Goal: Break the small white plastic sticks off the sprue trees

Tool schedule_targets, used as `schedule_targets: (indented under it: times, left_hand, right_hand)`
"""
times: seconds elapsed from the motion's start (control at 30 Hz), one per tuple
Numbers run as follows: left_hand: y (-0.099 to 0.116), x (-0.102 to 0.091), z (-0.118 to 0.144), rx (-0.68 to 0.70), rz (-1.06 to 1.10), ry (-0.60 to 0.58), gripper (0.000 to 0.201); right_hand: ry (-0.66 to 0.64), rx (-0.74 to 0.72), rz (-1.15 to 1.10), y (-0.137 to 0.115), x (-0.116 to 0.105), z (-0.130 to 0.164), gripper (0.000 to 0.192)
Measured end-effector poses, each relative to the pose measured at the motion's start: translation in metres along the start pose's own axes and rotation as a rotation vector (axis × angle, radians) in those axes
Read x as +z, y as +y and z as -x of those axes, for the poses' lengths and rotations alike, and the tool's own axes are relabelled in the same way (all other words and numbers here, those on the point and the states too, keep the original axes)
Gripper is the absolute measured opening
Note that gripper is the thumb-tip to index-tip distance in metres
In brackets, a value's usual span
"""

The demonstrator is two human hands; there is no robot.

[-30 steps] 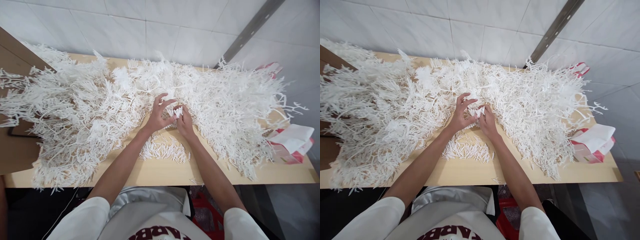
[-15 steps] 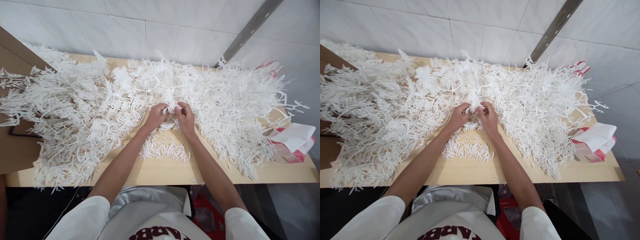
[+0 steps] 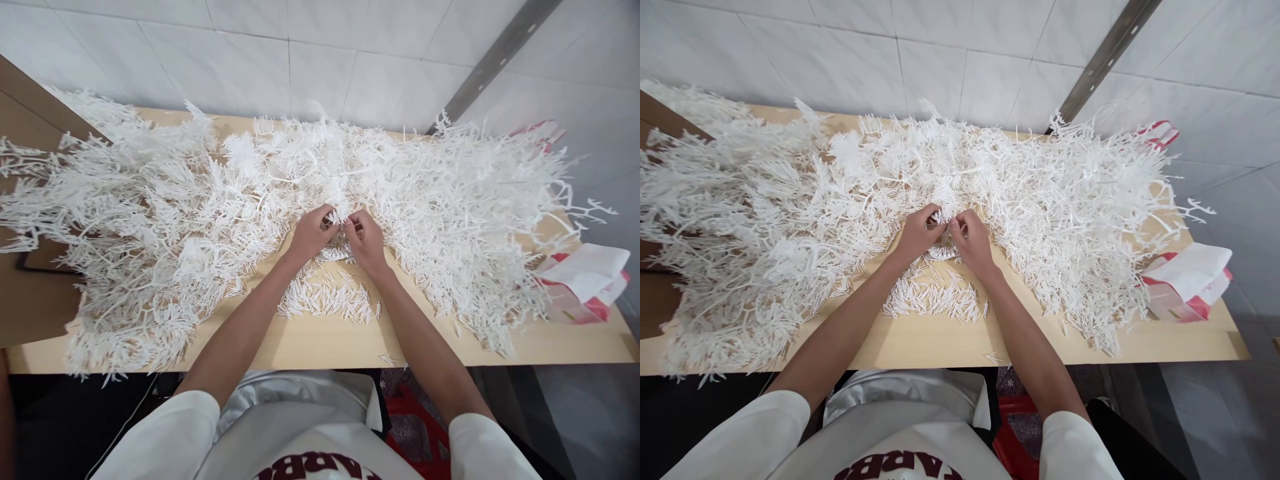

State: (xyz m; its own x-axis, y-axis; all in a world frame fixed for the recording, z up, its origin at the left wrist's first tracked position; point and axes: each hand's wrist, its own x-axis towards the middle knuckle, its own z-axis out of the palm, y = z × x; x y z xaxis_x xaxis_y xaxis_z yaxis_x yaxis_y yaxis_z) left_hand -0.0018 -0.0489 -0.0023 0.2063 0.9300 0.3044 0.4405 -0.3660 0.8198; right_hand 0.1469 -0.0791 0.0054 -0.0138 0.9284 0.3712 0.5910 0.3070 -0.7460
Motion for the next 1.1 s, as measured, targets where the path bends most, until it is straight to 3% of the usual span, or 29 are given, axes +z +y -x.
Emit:
schedule_targets:
  times: [0.17,0.33,0.47,0.67,0.9,1.03,1.1]
  left_hand:
    - [0.004,0.000,0.001,-0.061,-0.032,0.009,0.007]
    - [0.006,0.003,0.002,-0.032,-0.024,-0.019,0.017]
    - [0.006,0.005,0.003,-0.011,-0.045,-0.053,0.024]
    - [0.002,0.006,0.002,0.014,-0.054,-0.060,0.007]
    - [0.002,0.007,0.002,0.020,-0.009,-0.034,0.012]
    - [-0.002,-0.001,-0.003,-0.214,0.221,0.082,0.020]
    - [-0.005,-0.006,-0.006,-0.272,0.336,0.117,0.025]
  right_hand:
    - [-0.016,-0.143,0.049,0.002,0.002,0.000,0.018]
    - [0.063,-0.242,0.053,0.004,0.001,0.002,0.018]
    - [0.107,-0.266,0.055,0.006,0.002,0.004,0.018]
    - [0.118,-0.301,0.041,0.005,0.002,0.005,0.015]
    - [0.092,-0.291,0.052,0.004,-0.001,0.003,0.015]
    - [0.153,-0.377,-0.034,-0.005,0.005,0.012,0.019]
    - [0.100,-0.446,-0.029,-0.010,0.011,0.017,0.016]
